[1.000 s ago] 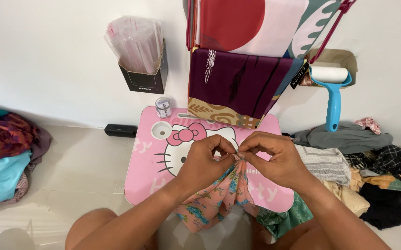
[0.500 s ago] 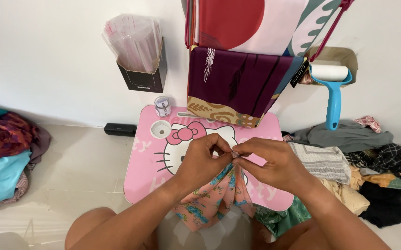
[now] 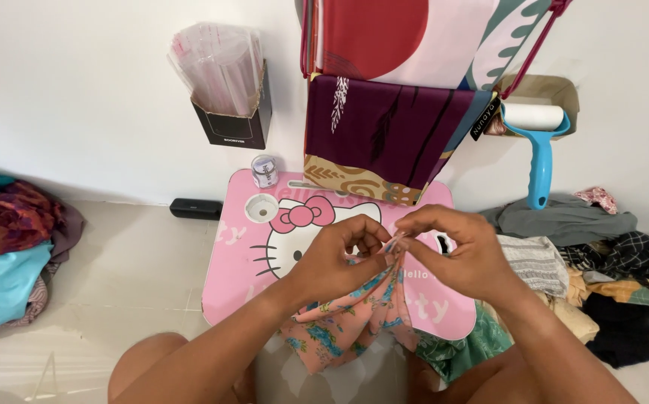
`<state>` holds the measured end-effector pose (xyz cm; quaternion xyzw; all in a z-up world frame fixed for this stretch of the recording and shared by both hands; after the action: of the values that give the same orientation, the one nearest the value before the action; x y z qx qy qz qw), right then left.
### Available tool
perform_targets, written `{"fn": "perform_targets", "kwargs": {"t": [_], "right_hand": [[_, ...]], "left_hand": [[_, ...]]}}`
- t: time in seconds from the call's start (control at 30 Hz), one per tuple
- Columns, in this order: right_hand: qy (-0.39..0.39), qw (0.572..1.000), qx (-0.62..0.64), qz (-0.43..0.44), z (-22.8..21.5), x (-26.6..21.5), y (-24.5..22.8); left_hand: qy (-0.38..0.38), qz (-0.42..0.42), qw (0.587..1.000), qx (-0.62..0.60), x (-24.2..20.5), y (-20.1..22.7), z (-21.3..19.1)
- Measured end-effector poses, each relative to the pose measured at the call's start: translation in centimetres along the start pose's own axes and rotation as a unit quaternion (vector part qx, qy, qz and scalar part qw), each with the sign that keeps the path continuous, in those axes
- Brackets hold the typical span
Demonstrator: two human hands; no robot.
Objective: Unfolding a floral hijab and cleaning it with a lint roller on a small table.
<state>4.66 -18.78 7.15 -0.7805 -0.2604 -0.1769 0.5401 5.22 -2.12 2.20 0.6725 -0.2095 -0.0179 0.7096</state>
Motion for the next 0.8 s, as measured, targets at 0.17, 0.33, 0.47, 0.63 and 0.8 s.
{"fn": "perform_targets", "kwargs": {"t": [0.17,0.33,0.47,0.63,0.8], "right_hand": [[0.016,0.995,0.098,0.021,-1.7,-0.4,1.9],[0.024,0.987,0.159,0.001,-3.0,-0.6,1.4],[0.048,0.982,0.18,0.025,-4.9,-1.1,1.1],[0.085,0.972,0.215,0.042,-7.8,-1.6,0.9],[0.178,0.958,0.216,0.06,-11.6,-2.1,1.1]], "left_hand": [[-0.035,-0.006,0.999,0.005,0.3,-1.1,-0.4],[-0.035,-0.026,0.998,0.049,-0.1,-0.6,-1.1],[-0.037,-0.077,0.981,0.173,0.0,-2.2,-2.1],[-0.013,-0.052,0.954,0.296,0.1,-6.5,-4.0],[0.008,-0.082,0.911,0.405,0.0,-11.0,-7.5]]}}
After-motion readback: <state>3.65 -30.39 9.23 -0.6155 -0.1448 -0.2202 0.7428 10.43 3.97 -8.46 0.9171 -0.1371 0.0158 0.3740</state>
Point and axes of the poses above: each hand's wrist, its own x-axis towards the middle knuckle, its own z-axis out of the palm, y = z × x, the point moved 6 cm from there along x, towards the middle knuckle, and after that the axes turned 6 degrees about y, right-handed, at the moved point
